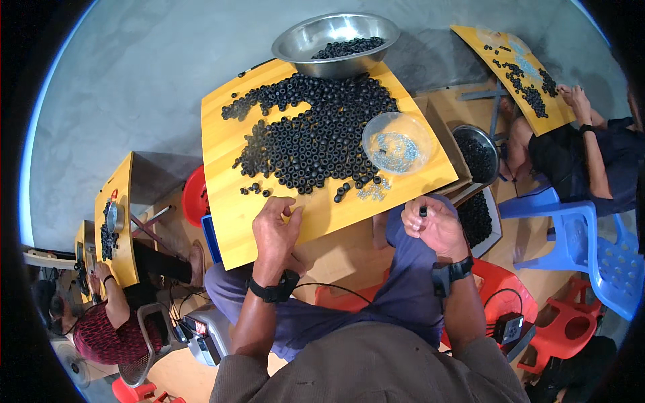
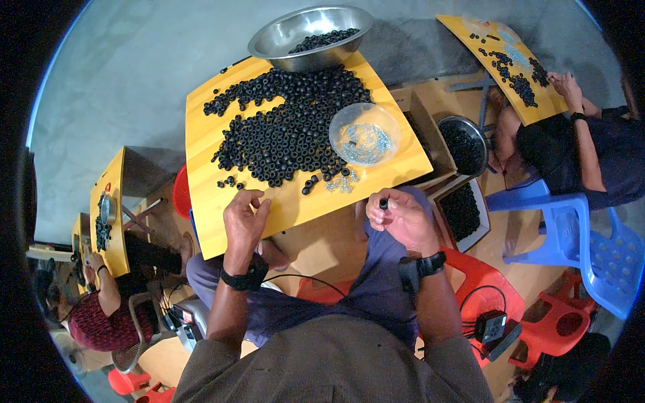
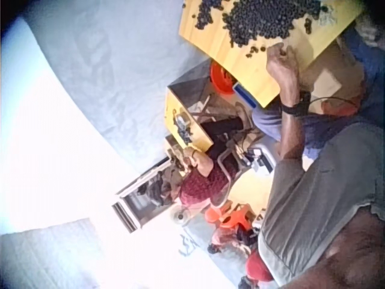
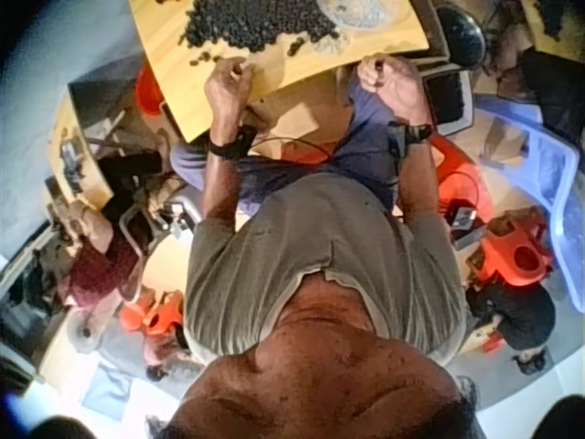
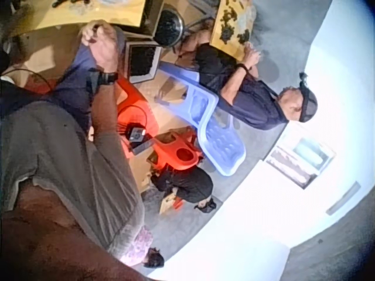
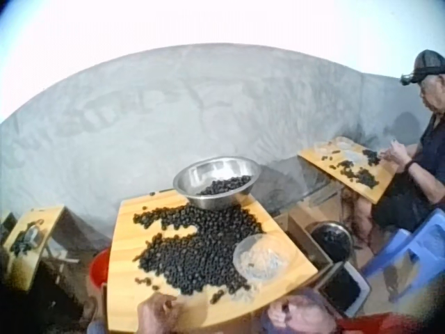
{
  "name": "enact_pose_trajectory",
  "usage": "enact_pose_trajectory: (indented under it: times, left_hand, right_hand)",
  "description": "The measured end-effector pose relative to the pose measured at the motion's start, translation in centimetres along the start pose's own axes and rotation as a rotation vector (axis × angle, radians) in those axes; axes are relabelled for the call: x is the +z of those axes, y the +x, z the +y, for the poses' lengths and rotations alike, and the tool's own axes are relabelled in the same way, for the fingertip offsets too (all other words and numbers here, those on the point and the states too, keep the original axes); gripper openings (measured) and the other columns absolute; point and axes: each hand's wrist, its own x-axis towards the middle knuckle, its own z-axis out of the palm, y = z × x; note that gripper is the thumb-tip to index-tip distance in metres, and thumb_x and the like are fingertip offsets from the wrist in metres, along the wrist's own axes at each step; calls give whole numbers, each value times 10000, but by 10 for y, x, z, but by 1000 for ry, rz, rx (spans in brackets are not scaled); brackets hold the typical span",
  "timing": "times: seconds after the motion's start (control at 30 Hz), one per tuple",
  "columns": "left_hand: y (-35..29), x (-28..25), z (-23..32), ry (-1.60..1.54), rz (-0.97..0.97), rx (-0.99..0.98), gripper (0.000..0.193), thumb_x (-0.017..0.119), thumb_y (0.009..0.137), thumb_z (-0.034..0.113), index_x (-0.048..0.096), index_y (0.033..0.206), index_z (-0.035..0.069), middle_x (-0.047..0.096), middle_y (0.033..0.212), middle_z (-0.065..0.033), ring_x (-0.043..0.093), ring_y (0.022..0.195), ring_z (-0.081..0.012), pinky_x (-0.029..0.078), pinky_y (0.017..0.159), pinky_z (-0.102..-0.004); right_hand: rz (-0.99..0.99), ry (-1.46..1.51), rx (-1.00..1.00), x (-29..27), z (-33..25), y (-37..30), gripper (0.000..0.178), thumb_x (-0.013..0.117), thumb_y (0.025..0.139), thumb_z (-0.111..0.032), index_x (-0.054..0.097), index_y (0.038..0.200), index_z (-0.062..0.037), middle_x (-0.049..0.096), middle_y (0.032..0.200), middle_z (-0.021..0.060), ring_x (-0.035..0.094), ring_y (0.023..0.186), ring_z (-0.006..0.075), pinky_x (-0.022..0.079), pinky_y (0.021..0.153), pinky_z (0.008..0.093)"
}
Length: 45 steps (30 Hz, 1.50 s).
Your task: Sorting and inspecting small black plastic or rubber components on a board.
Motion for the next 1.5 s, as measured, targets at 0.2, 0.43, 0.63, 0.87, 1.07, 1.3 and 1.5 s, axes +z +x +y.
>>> enact_pose_trajectory:
  times: [0.2,0.43,0.63,0.87,1.07,1.3,1.5]
  left_hand:
    - [-3,3,-8,16,-53,6,150,754,815,111,739,944,36,660,772,-111,659,667,-285,526,619,-385]
    - [10,21,-3,168,-44,49,155,720,836,164,750,942,54,707,827,-128,691,724,-329,553,660,-426]
    - [10,32,-4,239,-29,58,138,725,839,138,759,933,43,725,862,-145,714,748,-310,563,680,-402]
    - [-21,-4,52,-159,-160,30,59,728,865,59,720,910,21,712,832,-138,692,632,-267,548,587,-358]
    - [-50,-10,97,-353,-234,201,134,766,871,44,729,996,12,730,804,-119,694,671,-169,540,615,-297]
    - [-69,-16,102,-212,-255,358,151,721,852,34,708,1002,35,687,795,-149,692,682,-328,559,624,-399]
    - [-85,-21,96,-13,-343,406,228,664,821,29,679,1048,35,647,810,-144,673,713,-346,554,620,-433]
  right_hand:
    - [24,-18,-12,4,1,2,331,662,972,-310,585,989,11,508,830,43,487,788,154,418,632,275]
    - [25,-10,-17,3,1,0,328,658,976,-308,584,983,11,502,833,42,485,789,152,417,636,272]
    - [29,-33,-7,7,-4,-2,318,651,977,-304,596,982,8,510,836,38,481,792,148,418,657,279]
    - [136,-52,-2,22,26,2,263,629,996,-269,643,1058,-14,576,893,35,517,798,120,436,692,267]
    - [185,-65,58,47,59,-8,227,625,1016,-259,657,1077,-43,606,887,13,541,766,95,449,686,236]
    - [151,-193,182,61,75,-18,203,628,1026,-253,666,1090,-64,644,897,-19,565,762,52,468,694,212]
    - [147,-299,217,60,86,-22,191,619,1033,-227,665,1098,-54,645,907,-29,562,772,44,466,716,210]
